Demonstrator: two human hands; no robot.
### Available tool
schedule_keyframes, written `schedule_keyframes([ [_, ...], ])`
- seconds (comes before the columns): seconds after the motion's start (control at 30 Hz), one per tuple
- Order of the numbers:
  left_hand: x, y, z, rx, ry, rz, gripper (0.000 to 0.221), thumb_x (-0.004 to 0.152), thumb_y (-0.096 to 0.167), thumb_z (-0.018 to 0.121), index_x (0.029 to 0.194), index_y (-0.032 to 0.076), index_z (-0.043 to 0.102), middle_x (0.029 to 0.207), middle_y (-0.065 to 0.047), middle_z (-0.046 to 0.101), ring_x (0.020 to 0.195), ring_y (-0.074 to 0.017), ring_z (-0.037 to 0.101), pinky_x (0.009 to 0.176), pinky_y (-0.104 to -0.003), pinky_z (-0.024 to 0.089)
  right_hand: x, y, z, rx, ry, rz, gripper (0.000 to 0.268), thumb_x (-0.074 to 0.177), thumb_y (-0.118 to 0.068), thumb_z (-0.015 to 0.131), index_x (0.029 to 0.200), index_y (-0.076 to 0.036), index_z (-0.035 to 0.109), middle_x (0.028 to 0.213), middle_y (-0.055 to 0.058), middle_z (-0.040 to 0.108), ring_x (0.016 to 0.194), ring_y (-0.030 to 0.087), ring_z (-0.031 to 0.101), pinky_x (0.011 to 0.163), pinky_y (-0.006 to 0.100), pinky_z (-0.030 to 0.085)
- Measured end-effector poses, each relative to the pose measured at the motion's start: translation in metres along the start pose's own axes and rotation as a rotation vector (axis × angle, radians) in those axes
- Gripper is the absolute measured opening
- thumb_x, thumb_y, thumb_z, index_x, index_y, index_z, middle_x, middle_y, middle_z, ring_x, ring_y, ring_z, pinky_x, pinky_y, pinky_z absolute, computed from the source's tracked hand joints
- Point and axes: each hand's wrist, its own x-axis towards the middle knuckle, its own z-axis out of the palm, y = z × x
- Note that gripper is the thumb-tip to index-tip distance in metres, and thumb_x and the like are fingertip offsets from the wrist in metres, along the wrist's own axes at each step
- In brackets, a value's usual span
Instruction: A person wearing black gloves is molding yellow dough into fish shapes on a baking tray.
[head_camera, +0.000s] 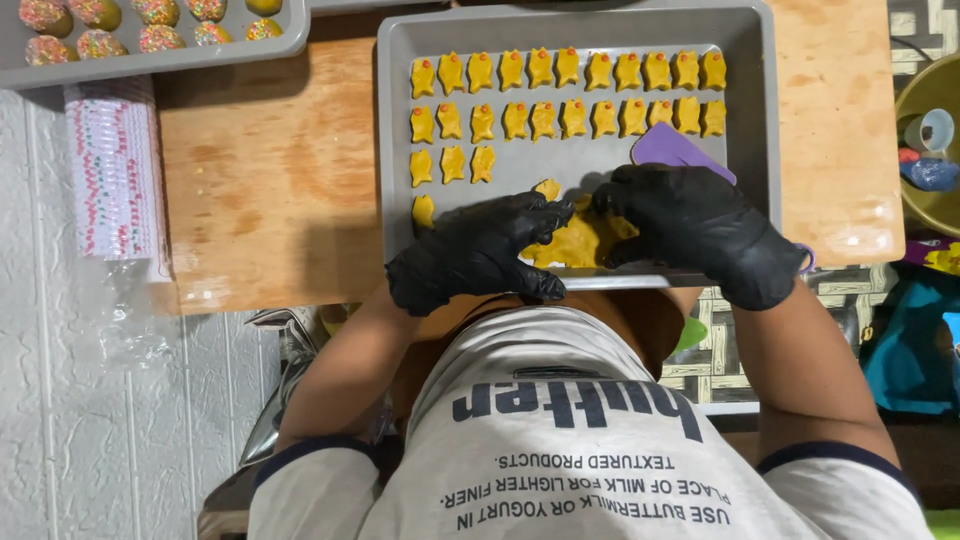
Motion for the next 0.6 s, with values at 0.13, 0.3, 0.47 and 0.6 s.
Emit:
schedule_keyframes([
  [0.13,-0.004,0.0,0.001,-0.066,0.142,0.049,0.07,0.07,0.048,0.097,0.128,0.017,0.071,0.104,-0.003,0.073,0.103,-0.0224,0.072,0.088,-0.028,0.057,0.003,0.02,0.047,0.068,0.048,0.022,0.079,0.068,-0.064,0.084,0.135,-0.025,0.067,0.12,0.01,0.071,0.118,0.034,0.065,0.095,0.051,0.055],
  [0.3,-0.012,-0.003,-0.015,0.417,0.348,0.158,0.061,0.093,0.05,0.078,0.137,0.009,0.066,0.106,-0.011,0.071,0.102,-0.0287,0.07,0.088,-0.035,0.058,0.026,-0.026,-0.021,0.261,0.019,0.31,0.07,0.07,-0.06,0.079,0.13,-0.025,0.068,0.117,0.005,0.074,0.111,0.027,0.069,0.09,0.043,0.058],
  [0.47,-0.006,-0.005,0.014,0.333,0.441,-0.042,0.073,0.092,0.031,0.084,0.146,-0.004,0.05,0.121,-0.026,0.061,0.119,-0.0346,0.06,0.116,-0.034,0.04,0.048,-0.088,-0.119,1.165,-0.221,1.132,0.026,0.098,-0.023,0.069,0.116,-0.005,0.075,0.115,0.013,0.079,0.096,0.025,0.077,0.079,0.032,0.06],
  [0.6,0.015,-0.01,0.025,0.307,0.433,-0.029,0.07,0.091,0.031,0.085,0.144,-0.002,0.052,0.12,-0.025,0.062,0.119,-0.0345,0.06,0.116,-0.035,0.04,0.027,-0.03,-0.057,0.084,-0.22,0.219,0.047,0.089,-0.056,0.072,0.118,-0.019,0.071,0.105,0.014,0.074,0.109,0.039,0.069,0.093,0.054,0.054],
])
